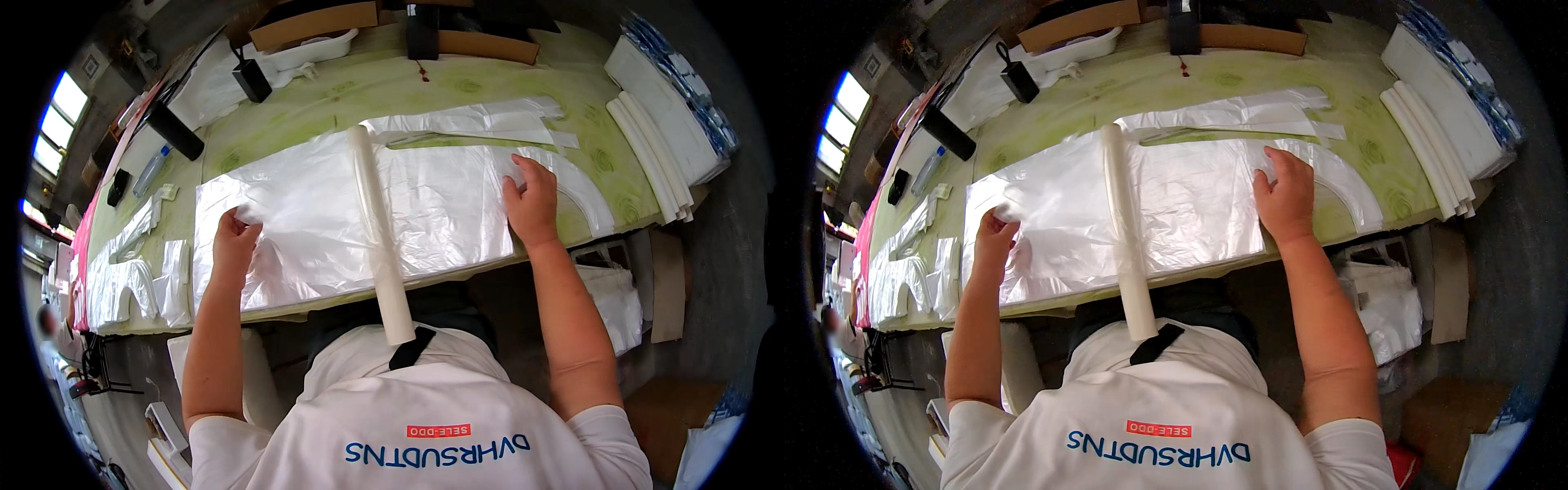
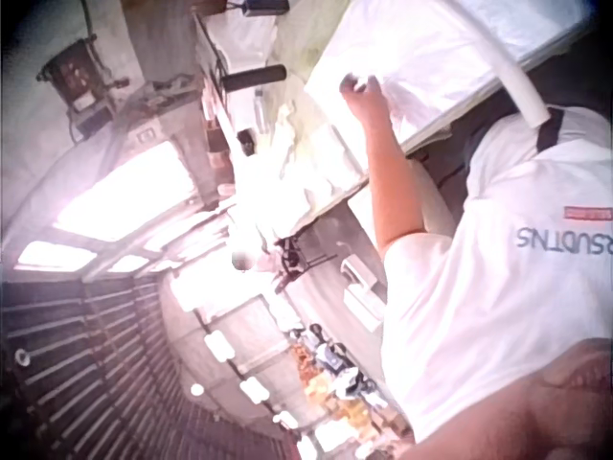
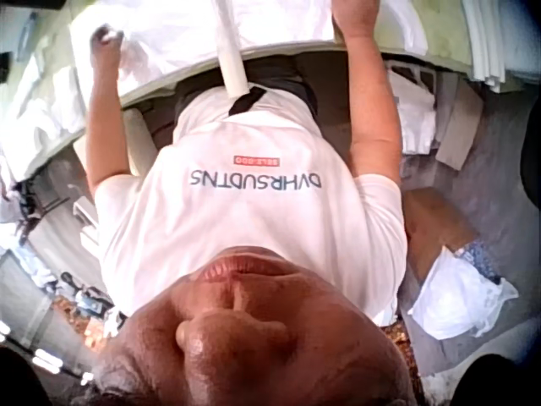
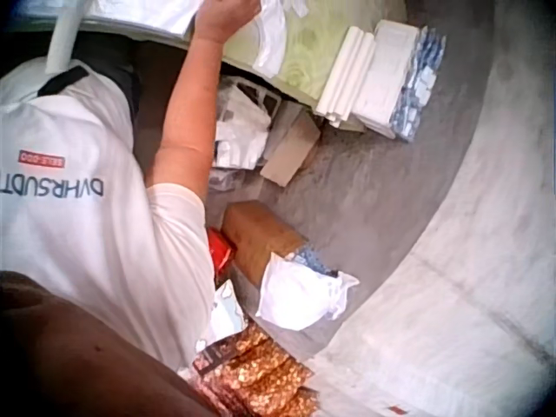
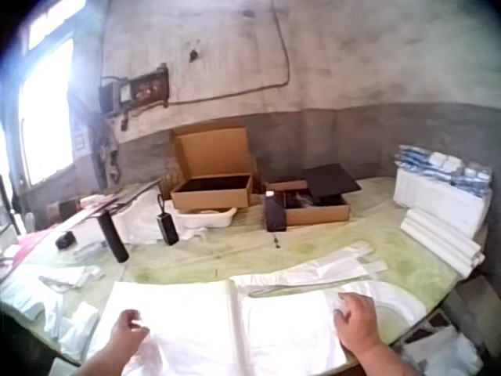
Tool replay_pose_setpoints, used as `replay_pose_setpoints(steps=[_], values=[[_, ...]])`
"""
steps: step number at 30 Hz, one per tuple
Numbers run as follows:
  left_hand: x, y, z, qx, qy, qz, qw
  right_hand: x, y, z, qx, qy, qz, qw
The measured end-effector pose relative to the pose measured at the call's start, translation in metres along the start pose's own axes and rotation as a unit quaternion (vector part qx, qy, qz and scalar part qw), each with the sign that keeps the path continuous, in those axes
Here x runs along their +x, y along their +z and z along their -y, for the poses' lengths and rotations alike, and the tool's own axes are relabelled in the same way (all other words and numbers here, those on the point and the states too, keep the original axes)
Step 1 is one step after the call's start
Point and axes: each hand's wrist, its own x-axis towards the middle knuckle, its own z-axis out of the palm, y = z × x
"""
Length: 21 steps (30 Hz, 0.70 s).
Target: The person wraps a white rectangular object with clear plastic film on a workbench. They unroll the film, fold it over the object, and smooth it down repeatedly. The wrapped item is set aside, and the process is repeated with another object.
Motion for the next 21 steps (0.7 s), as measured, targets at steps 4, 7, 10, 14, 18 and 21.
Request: replay_pose_setpoints(steps=[4, 7, 10, 14, 18, 21], values=[[-0.01, 0.019, -0.01, 0.072, 0.255, -0.06, 0.962, -0.001, 0.001, -0.008, -0.012, -0.002, -0.009, 1.0], [-0.031, 0.058, -0.034, 0.065, 0.394, 0.094, 0.912, 0.004, -0.007, -0.006, -0.033, -0.051, -0.026, 0.998], [-0.064, 0.097, -0.037, 0.125, 0.393, 0.188, 0.891, 0.002, -0.017, 0.017, -0.025, -0.108, -0.018, 0.994], [-0.088, 0.109, -0.041, 0.313, 0.349, 0.216, 0.857, -0.026, -0.034, 0.093, 0.07, -0.148, 0.062, 0.985], [-0.087, 0.11, -0.036, 0.366, 0.366, 0.211, 0.829, -0.059, -0.018, 0.153, 0.246, -0.129, 0.201, 0.939], [-0.078, 0.097, -0.042, 0.354, 0.368, 0.26, 0.82, -0.065, -0.005, 0.181, 0.295, -0.161, 0.271, 0.902]])
